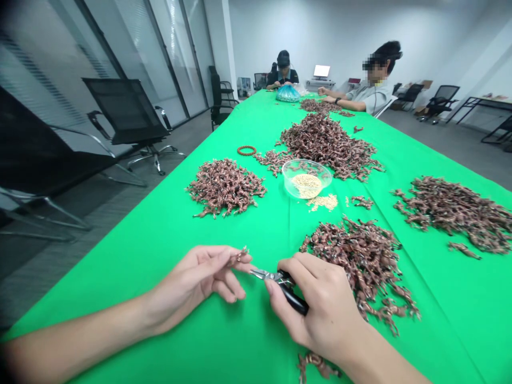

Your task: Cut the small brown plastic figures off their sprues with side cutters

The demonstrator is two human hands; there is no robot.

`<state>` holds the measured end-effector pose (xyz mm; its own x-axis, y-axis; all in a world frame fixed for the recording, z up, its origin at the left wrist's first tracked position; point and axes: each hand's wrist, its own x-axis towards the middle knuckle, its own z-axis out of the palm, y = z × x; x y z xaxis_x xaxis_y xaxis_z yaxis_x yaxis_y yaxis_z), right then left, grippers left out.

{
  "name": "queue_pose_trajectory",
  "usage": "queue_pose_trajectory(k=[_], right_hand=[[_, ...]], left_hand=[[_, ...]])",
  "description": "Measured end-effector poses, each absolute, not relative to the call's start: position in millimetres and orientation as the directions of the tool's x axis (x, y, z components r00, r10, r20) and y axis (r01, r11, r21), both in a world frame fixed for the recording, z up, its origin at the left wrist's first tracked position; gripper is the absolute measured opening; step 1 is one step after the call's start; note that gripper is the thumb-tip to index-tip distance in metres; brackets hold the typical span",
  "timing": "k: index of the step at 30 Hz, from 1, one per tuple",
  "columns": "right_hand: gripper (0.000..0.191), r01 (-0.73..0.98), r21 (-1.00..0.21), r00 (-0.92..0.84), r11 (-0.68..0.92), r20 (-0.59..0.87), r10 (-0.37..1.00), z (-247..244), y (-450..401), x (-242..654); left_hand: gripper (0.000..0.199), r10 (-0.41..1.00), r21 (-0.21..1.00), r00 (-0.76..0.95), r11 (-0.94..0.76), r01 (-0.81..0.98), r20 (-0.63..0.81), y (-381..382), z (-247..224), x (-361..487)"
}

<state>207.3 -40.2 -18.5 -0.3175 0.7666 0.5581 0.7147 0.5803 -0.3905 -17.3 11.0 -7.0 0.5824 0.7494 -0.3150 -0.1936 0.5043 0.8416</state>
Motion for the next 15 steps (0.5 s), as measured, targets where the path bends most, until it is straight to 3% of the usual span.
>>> queue_pose_trajectory(k=[3, 10, 15], right_hand=[[0.010, 0.719, -0.388, -0.315, 0.576, 0.557, 0.768, -18.0, -40.4, 206.7], [0.011, 0.726, -0.368, -0.334, 0.581, 0.550, 0.766, -17.8, -40.9, 207.1], [0.014, 0.784, -0.179, -0.395, 0.594, 0.594, 0.701, -20.7, -41.4, 206.5]], left_hand=[[0.035, 0.735, 0.805, 0.596, 0.545, -0.236, -0.323, 14.1, -6.9, -18.5], [0.020, 0.724, 0.810, 0.592, 0.554, -0.193, -0.354, 13.7, -7.6, -20.6], [0.023, 0.702, 0.829, 0.623, 0.539, -0.150, -0.344, 11.2, -8.6, -18.7]])
